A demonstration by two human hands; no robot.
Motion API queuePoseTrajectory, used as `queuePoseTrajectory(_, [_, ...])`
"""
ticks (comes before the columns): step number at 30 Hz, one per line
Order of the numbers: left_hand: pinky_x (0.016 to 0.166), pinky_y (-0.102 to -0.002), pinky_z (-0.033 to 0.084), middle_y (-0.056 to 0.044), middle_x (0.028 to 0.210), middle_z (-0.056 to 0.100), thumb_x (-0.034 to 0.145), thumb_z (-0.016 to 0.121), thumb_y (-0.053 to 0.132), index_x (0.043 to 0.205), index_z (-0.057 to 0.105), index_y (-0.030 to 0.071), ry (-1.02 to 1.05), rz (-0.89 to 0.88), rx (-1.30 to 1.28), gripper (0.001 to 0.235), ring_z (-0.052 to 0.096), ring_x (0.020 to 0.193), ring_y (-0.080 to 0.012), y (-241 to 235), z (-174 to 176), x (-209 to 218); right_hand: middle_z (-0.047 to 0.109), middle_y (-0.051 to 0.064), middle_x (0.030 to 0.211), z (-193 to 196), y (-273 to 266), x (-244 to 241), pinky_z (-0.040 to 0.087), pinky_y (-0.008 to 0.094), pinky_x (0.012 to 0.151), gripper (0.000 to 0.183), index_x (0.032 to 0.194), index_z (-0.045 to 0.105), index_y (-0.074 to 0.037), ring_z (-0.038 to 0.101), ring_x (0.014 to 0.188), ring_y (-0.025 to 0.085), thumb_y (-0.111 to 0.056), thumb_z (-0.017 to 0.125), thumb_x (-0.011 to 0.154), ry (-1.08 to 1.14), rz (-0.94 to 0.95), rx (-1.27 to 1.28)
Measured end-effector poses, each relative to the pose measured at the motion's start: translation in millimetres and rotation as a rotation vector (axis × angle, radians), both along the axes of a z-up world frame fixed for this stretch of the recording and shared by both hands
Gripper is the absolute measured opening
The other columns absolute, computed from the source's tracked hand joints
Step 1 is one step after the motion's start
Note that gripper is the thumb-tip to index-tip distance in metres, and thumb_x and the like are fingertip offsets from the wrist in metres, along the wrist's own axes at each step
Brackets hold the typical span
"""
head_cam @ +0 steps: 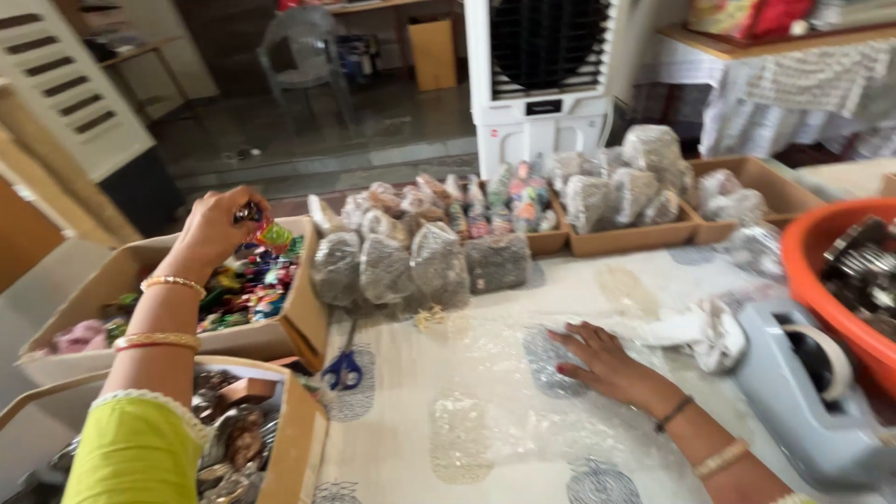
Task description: The person wraps decorative metal figurines in bubble wrap on a table, tears tape from a tape dispenser to secure the wrap, and places the wrapped pieces into cardboard boxes alongside other already wrapped items.
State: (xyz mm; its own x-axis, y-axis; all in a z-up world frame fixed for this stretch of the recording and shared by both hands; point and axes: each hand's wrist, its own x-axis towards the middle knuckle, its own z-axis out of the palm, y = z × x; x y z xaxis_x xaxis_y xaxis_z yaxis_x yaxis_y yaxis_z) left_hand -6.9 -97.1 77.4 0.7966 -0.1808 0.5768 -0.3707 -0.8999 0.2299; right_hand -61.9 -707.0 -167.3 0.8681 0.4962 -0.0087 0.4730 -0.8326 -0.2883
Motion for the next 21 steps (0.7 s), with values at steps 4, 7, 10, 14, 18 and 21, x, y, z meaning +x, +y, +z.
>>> queuePoseTrajectory(4, [0.075, -0.04, 0.052, -0.016, 0.09, 0.071, 0.087, 0.079, 0.005, 0.116, 0.067, 0.008, 0.017, -0.077, -0.026, 0.031, 0.069, 0.084, -0.0295, -98.2, 27.9, -6.7, 0.026, 0.015, 0.162, 15.1, 6.8, -10.0, 0.016, 0.05, 0.124, 0.078, 0.159, 0.026, -0.034, 0.018, 0.153, 0.036, -0.067, 0.05, 0.092, 0.032, -0.007, 0.069])
queuePoseTrajectory(7, [0.074, -0.04, 0.053, -0.016, 0.091, 0.072, 0.09, 0.076, 0.006, 0.116, 0.062, 0.007, 0.084, -0.232, -0.159, 0.029, 0.069, 0.085, -0.0279, -169.0, 34.4, 1.2, 0.019, 0.019, 0.163, 14.9, 8.0, -11.3, 0.012, 0.052, 0.122, 0.095, 0.159, 0.023, -0.034, 0.01, 0.152, 0.041, -0.074, 0.061, 0.082, -0.005, 0.026, -0.029])
queuePoseTrajectory(10, [0.079, -0.036, 0.059, -0.017, 0.106, 0.073, 0.094, 0.069, 0.005, 0.119, 0.056, 0.005, 0.107, -0.349, -0.187, 0.028, 0.072, 0.095, -0.0255, -236.2, 27.4, 11.4, 0.019, 0.018, 0.164, 10.0, 7.4, -8.9, 0.012, 0.054, 0.122, 0.1, 0.159, 0.023, -0.033, 0.01, 0.153, 0.042, -0.078, 0.061, 0.079, 0.014, 0.028, 0.01])
queuePoseTrajectory(14, [0.078, -0.03, 0.062, -0.019, 0.112, 0.067, 0.097, 0.055, 0.003, 0.125, 0.047, 0.009, 0.394, -0.451, -0.431, 0.029, 0.073, 0.097, -0.0256, -320.3, -0.5, 5.7, 0.019, 0.016, 0.164, 10.6, 3.8, -6.8, 0.01, 0.055, 0.123, 0.095, 0.16, 0.024, -0.032, 0.01, 0.153, 0.041, -0.076, 0.058, 0.083, 0.032, 0.02, 0.049])
queuePoseTrajectory(18, [0.077, -0.031, 0.061, -0.016, 0.105, 0.073, 0.096, 0.066, 0.008, 0.13, 0.048, 0.009, 0.331, -0.553, -0.555, 0.038, 0.071, 0.092, -0.0209, -364.1, -97.0, 28.5, 0.038, 0.014, 0.154, 30.9, -1.8, -12.0, 0.026, 0.051, 0.12, 0.078, 0.156, 0.037, -0.022, 0.035, 0.145, 0.034, -0.065, 0.052, 0.092, -0.039, 0.059, 0.258])
queuePoseTrajectory(21, [0.076, -0.031, 0.056, -0.01, 0.106, 0.066, 0.099, 0.066, 0.012, 0.13, 0.049, 0.007, 0.377, -0.676, -0.779, 0.036, 0.062, 0.093, -0.0148, -378.2, -178.8, 25.8, 0.054, 0.012, 0.142, 37.1, -17.4, -4.3, 0.044, 0.045, 0.114, 0.057, 0.14, 0.051, -0.009, 0.052, 0.132, 0.031, -0.049, 0.055, 0.099, -0.24, -0.059, 0.309])
